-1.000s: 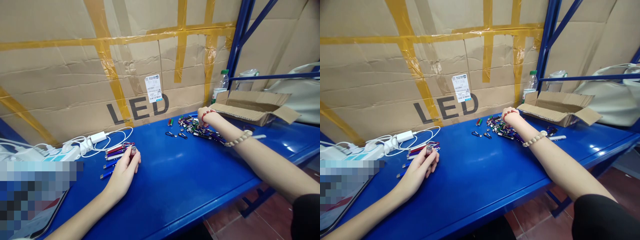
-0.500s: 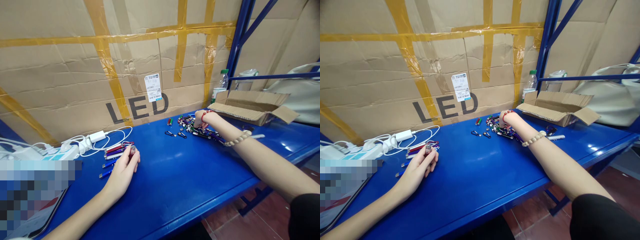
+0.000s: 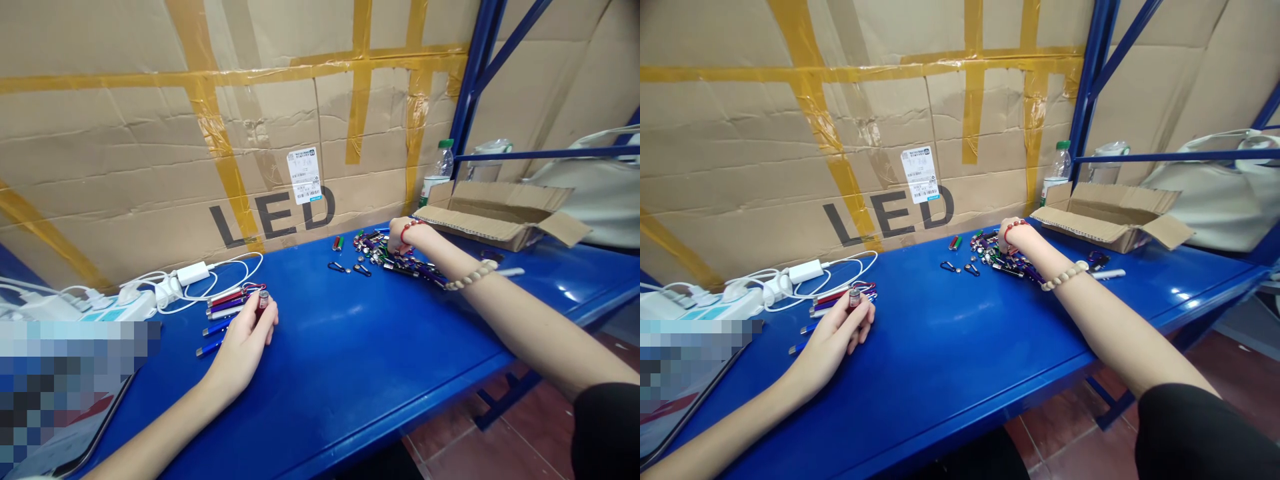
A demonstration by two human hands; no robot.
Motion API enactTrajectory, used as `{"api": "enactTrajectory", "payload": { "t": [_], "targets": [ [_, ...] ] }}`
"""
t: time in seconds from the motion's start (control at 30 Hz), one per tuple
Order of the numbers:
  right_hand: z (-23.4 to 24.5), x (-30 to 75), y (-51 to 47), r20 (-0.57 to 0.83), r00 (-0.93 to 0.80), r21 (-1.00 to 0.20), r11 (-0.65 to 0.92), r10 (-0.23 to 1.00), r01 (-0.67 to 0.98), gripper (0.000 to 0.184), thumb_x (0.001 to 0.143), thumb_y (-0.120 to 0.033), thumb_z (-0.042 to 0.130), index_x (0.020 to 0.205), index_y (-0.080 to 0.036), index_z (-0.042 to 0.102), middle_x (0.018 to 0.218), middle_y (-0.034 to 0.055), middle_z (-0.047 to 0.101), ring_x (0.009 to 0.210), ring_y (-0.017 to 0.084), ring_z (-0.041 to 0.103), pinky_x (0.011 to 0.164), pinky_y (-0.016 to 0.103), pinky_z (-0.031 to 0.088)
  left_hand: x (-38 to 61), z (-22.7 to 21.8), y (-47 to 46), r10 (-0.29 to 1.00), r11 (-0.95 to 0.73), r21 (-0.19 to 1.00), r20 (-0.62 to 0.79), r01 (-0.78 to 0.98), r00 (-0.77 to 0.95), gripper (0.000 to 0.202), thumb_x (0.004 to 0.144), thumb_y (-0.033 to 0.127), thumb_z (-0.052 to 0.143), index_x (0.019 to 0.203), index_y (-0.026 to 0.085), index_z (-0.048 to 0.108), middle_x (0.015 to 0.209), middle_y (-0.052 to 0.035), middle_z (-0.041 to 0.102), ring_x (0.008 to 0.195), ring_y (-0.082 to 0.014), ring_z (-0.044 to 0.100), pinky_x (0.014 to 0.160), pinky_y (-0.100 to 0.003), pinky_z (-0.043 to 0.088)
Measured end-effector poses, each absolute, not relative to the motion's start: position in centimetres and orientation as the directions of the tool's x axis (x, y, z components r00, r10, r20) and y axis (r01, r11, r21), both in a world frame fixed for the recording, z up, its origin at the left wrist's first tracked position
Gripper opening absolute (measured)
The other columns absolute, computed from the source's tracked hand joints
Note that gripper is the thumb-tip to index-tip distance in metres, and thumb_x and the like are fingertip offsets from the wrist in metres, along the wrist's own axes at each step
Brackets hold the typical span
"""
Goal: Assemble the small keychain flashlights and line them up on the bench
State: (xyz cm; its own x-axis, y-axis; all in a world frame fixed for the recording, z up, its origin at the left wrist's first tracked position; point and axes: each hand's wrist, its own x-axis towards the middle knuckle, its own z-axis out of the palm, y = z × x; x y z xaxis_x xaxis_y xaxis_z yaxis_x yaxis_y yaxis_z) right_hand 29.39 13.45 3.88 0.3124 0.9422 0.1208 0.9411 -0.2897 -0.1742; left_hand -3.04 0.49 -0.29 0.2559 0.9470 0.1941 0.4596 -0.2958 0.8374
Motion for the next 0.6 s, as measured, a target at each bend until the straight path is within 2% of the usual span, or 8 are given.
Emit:
{"api": "enactTrajectory", "payload": {
  "t": [0.1, 0.2, 0.37, 0.6],
  "targets": [
    [4.5, 28.7, 12.5, -0.148, 0.373, -0.149, -0.394, 0.916, 0.907, 0.032, 0.087, -0.031, 0.052, 0.113, -0.012, 0.053, 0.111, 0.0082, 0.056, 0.095, 0.020, 0.057, 0.079, 0.038, 0.049, -3.1, -0.3, 0.5, 0.946, -0.299, 0.835, 0.195, 0.462, 0.259, 0.028, 0.090, 0.042, 0.035, 0.074, 0.020, 0.042, 0.057, 0.0064, 0.043, 0.048, -0.0094, 0.037, 0.049, -0.023, 0.031],
    [4.9, 28.4, 11.9, -0.271, 0.398, -0.134, -0.444, 0.876, 0.886, 0.031, 0.087, -0.032, 0.052, 0.112, -0.012, 0.053, 0.111, 0.0076, 0.056, 0.094, 0.020, 0.057, 0.079, 0.038, 0.049, -3.1, -0.3, 0.4, 0.946, -0.299, 0.833, 0.195, 0.465, 0.259, 0.029, 0.090, 0.042, 0.035, 0.074, 0.020, 0.042, 0.057, 0.0065, 0.043, 0.048, -0.0092, 0.037, 0.049, -0.023, 0.031],
    [4.9, 28.8, 11.9, -0.330, 0.416, -0.143, -0.480, 0.848, 0.865, 0.031, 0.087, -0.031, 0.052, 0.113, -0.013, 0.052, 0.112, 0.0085, 0.055, 0.094, 0.019, 0.057, 0.079, 0.038, 0.049, -3.1, -0.3, 0.4, 0.944, -0.302, 0.839, 0.197, 0.453, 0.263, 0.028, 0.090, 0.042, 0.035, 0.074, 0.020, 0.042, 0.057, 0.0065, 0.043, 0.049, -0.0091, 0.037, 0.049, -0.023, 0.031],
    [4.3, 29.4, 12.5, -0.339, 0.412, -0.179, -0.488, 0.846, 0.854, 0.031, 0.087, -0.031, 0.052, 0.113, -0.013, 0.053, 0.111, 0.0082, 0.056, 0.094, 0.019, 0.057, 0.079, 0.038, 0.049, -3.0, -0.4, 0.5, 0.945, -0.302, 0.837, 0.199, 0.456, 0.259, 0.028, 0.089, 0.042, 0.035, 0.074, 0.020, 0.042, 0.057, 0.0067, 0.042, 0.048, -0.0090, 0.037, 0.048, -0.023, 0.030]
  ]
}}
